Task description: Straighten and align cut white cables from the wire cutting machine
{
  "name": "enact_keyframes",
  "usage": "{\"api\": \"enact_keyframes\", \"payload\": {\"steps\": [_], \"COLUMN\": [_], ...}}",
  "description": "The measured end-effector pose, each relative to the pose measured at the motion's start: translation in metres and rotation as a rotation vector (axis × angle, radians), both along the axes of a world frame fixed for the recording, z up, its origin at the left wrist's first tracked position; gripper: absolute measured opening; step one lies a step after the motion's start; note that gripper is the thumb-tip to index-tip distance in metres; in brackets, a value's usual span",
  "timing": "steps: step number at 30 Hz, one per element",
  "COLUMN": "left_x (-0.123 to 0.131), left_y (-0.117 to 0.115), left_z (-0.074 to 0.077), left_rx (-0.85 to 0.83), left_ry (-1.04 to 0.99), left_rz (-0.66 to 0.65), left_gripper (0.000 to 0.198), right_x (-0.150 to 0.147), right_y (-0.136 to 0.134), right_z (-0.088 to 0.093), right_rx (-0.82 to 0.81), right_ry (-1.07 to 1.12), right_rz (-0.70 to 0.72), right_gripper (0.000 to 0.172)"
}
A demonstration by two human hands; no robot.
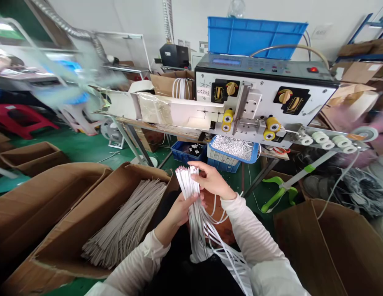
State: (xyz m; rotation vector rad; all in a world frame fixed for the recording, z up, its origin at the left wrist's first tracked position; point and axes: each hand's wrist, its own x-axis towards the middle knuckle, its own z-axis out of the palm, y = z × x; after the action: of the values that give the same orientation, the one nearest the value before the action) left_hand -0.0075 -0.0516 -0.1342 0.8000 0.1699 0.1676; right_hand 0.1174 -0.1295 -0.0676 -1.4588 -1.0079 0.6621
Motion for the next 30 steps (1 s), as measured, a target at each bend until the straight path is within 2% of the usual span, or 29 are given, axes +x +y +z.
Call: {"api": "enact_keyframes", "payload": {"steps": [3, 5, 7, 11, 14, 17, 20, 22, 26, 30], "left_x": [0.007, 0.015, 0.027, 0.059, 0.083, 0.103, 0.116, 0.122, 0.134, 0.149], "left_y": [0.0, 0.002, 0.004, 0.001, -0.014, -0.032, -0.044, -0.049, -0.053, -0.048], "left_z": [0.007, 0.019, 0.04, 0.098, 0.137, 0.165, 0.187, 0.2, 0.22, 0.229], "left_rx": [0.062, 0.103, 0.169, 0.329, 0.435, 0.555, 0.675, 0.764, 0.898, 0.937], "left_ry": [-0.042, -0.084, -0.157, -0.333, -0.381, -0.35, -0.363, -0.388, -0.394, -0.421], "left_rz": [0.009, 0.03, 0.063, 0.102, 0.146, 0.226, 0.283, 0.313, 0.399, 0.477], "left_gripper": [0.039, 0.037, 0.034, 0.032, 0.028, 0.017, 0.006, 0.003, 0.013, 0.017], "right_x": [0.001, 0.002, 0.001, -0.006, -0.011, -0.01, -0.004, 0.0, 0.003, 0.008], "right_y": [-0.004, -0.011, -0.021, -0.045, -0.056, -0.059, -0.054, -0.047, -0.026, -0.009], "right_z": [-0.003, -0.006, -0.009, -0.006, 0.004, 0.012, 0.008, 0.0, -0.027, -0.078], "right_rx": [0.068, 0.152, 0.207, 0.255, 0.253, 0.286, 0.331, 0.349, 0.372, 0.319], "right_ry": [0.045, 0.093, 0.115, 0.001, -0.139, -0.2, -0.238, -0.239, -0.166, -0.083], "right_rz": [-0.041, -0.091, -0.105, -0.086, -0.196, -0.35, -0.456, -0.518, -0.626, -0.66], "right_gripper": [0.057, 0.066, 0.069, 0.076, 0.081, 0.083, 0.081, 0.079, 0.066, 0.043]}}
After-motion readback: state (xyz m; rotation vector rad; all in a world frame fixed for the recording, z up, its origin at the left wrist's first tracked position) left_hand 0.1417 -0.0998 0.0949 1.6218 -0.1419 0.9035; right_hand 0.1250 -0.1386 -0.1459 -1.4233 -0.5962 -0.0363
